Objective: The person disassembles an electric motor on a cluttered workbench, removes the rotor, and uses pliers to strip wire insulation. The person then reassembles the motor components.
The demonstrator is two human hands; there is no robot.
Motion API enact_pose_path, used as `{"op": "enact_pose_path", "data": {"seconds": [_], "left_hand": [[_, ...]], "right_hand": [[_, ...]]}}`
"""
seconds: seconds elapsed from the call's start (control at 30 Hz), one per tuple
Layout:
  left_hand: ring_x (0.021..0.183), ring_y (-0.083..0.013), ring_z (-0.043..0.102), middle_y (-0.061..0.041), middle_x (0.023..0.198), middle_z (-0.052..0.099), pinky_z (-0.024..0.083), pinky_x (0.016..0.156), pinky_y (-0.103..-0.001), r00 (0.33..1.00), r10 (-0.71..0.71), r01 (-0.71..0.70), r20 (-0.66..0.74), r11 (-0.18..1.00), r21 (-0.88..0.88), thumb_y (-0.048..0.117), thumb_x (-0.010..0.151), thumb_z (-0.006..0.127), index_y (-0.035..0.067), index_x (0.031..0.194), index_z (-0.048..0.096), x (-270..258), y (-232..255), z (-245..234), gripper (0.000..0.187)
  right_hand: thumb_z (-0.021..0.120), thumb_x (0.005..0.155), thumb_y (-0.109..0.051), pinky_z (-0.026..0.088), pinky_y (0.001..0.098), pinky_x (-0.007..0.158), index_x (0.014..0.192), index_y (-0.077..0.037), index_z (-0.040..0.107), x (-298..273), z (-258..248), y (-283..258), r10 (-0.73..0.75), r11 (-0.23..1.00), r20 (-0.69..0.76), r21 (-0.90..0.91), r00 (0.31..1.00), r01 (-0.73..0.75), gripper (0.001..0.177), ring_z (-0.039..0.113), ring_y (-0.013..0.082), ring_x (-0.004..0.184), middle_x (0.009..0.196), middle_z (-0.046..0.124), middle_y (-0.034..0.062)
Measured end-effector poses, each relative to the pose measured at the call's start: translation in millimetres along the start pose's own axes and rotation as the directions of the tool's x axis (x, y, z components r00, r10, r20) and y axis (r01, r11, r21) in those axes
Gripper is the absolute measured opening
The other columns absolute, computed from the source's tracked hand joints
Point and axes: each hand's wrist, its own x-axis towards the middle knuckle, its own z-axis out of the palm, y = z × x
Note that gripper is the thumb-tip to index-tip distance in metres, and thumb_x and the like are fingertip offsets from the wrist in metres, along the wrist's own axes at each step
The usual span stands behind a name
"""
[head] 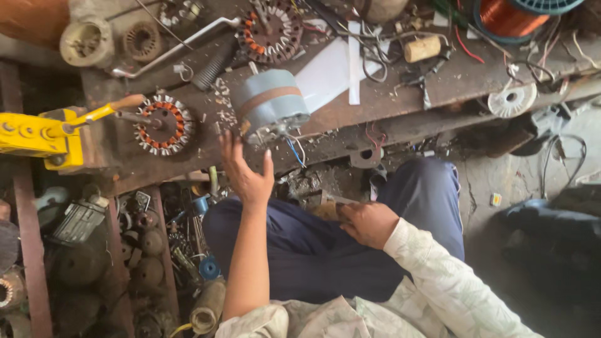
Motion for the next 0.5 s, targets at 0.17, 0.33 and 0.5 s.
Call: {"op": "enact_pose_path", "data": {"seconds": [0.17,0.33,0.5], "left_hand": [[0.151,-0.0436,0.038,-0.022,0.158,0.043,0.033,0.125,-0.055,1.000,0.001,0.000,0.014,0.997,-0.072,0.023,0.094,0.076,0.003,0.145,0.042,-4,-10,1,0.065],[0.149,-0.0430,0.043,-0.023,0.154,0.047,0.034,0.127,-0.053,0.987,-0.044,-0.001,-0.152,0.960,-0.281,0.011,0.103,0.065,0.000,0.142,0.043,3,0,-12,0.046],[0.133,-0.0417,0.059,-0.021,0.131,0.062,0.048,0.122,-0.053,0.934,0.199,-0.265,-0.298,0.943,-0.203,0.005,0.109,0.058,-0.003,0.118,0.056,92,50,-48,0.013]], "right_hand": [[0.066,0.090,-0.034,0.057,0.0485,0.078,0.115,-0.009,0.062,13,12,2,0.035,0.998,0.078,-0.054,0.996,-0.031,0.035,0.070,0.0387,0.089,0.104,0.071,0.0156],[0.064,0.093,-0.037,0.058,0.0499,0.076,0.118,-0.011,0.063,20,26,14,0.057,0.998,0.119,-0.035,0.991,-0.053,0.037,0.070,0.0401,0.087,0.098,0.072,0.0178],[0.066,0.091,-0.034,0.058,0.0508,0.074,0.122,-0.010,0.064,36,41,28,0.029,0.999,0.065,0.017,0.997,-0.030,0.039,0.071,0.0417,0.084,0.093,0.073,0.0195]]}}
